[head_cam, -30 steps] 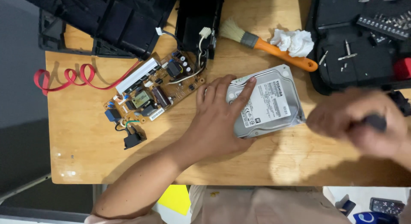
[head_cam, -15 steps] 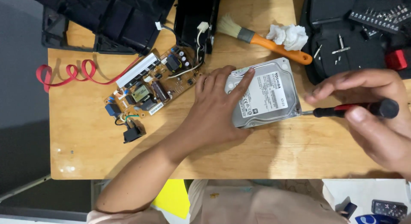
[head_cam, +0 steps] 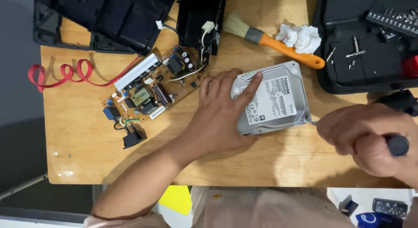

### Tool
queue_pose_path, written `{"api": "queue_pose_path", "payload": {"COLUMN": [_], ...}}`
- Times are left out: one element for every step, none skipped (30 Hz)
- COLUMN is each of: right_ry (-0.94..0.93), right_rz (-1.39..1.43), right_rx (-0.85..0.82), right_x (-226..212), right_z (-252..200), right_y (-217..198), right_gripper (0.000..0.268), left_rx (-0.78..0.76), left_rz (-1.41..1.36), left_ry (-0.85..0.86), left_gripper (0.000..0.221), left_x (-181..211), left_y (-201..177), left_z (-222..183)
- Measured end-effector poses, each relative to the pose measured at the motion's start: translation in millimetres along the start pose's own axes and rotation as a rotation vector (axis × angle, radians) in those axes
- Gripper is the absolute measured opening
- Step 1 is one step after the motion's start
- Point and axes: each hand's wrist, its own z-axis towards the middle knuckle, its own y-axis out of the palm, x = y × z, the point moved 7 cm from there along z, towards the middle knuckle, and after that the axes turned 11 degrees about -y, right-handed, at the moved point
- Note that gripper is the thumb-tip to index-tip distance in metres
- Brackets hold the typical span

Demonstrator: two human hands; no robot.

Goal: Unscrewing and removing a hard drive from an electronic device on a workbench.

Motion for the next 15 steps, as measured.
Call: {"api": "queue_pose_path", "payload": {"right_ry": [0.001, -0.015, -0.028, -0.028, -0.018, -0.007, -0.008, -0.016, -0.024, -0.025, -0.047, -0.068, -0.068, -0.029, 0.010], "right_rz": [-0.001, 0.093, 0.192, 0.195, 0.317, 0.439, 0.442, 0.420, 0.392, 0.390, 0.340, 0.290, 0.284, 0.184, 0.089], "right_rx": [0.001, -0.149, -0.302, -0.304, -0.388, -0.472, -0.470, -0.498, -0.523, -0.519, -0.493, -0.467, -0.465, -0.364, -0.263], "right_x": [0.9, -0.4, -2.4, -0.5, -0.1, -0.7, -1.2, -2.1, -3.3, -5.4, -8.0, -11.0, -8.0, -0.3, 7.4], "right_z": [11.1, 21.3, 29.8, 38.2, 44.5, 49.7, 51.3, 51.5, 51.6, 49.3, 47.9, 46.3, 32.0, 20.5, 8.3], "right_y": [-6.8, -2.0, 3.5, 3.1, 9.1, 14.6, 17.2, 21.2, 23.9, 24.4, 23.5, 23.1, 18.9, 8.2, -2.5], "right_gripper": [0.061, 0.059, 0.058, 0.058, 0.054, 0.049, 0.049, 0.048, 0.046, 0.046, 0.046, 0.045, 0.045, 0.034, 0.025], "left_rx": [-0.001, -0.005, -0.010, -0.010, -0.008, -0.006, -0.009, -0.006, -0.001, -0.002, 0.001, 0.005, 0.007, 0.001, -0.005], "left_rz": [-0.001, -0.004, -0.005, -0.004, -0.007, -0.009, -0.006, -0.001, 0.003, 0.005, 0.018, 0.030, 0.029, 0.020, 0.013], "left_ry": [0.002, 0.006, 0.004, 0.001, 0.009, 0.017, 0.016, 0.010, 0.008, 0.012, 0.018, 0.025, 0.030, 0.032, 0.030], "left_gripper": [0.122, 0.123, 0.123, 0.123, 0.123, 0.123, 0.123, 0.123, 0.123, 0.123, 0.126, 0.130, 0.130, 0.127, 0.125], "left_x": [0.1, 0.6, 0.9, 0.7, 0.7, 1.0, 0.7, 0.4, 0.8, 0.1, -0.6, -1.5, -0.6, -0.1, -0.3], "left_y": [-0.4, -0.7, -1.4, -2.2, -3.5, -4.6, -4.3, -4.1, -3.7, -2.3, -0.8, 0.6, 0.5, 0.7, 0.8], "left_z": [1.2, 1.9, 0.9, 1.2, 2.4, 3.3, 2.7, 2.1, 3.0, 2.9, 2.3, 1.3, 1.6, 1.6, 0.7]}}
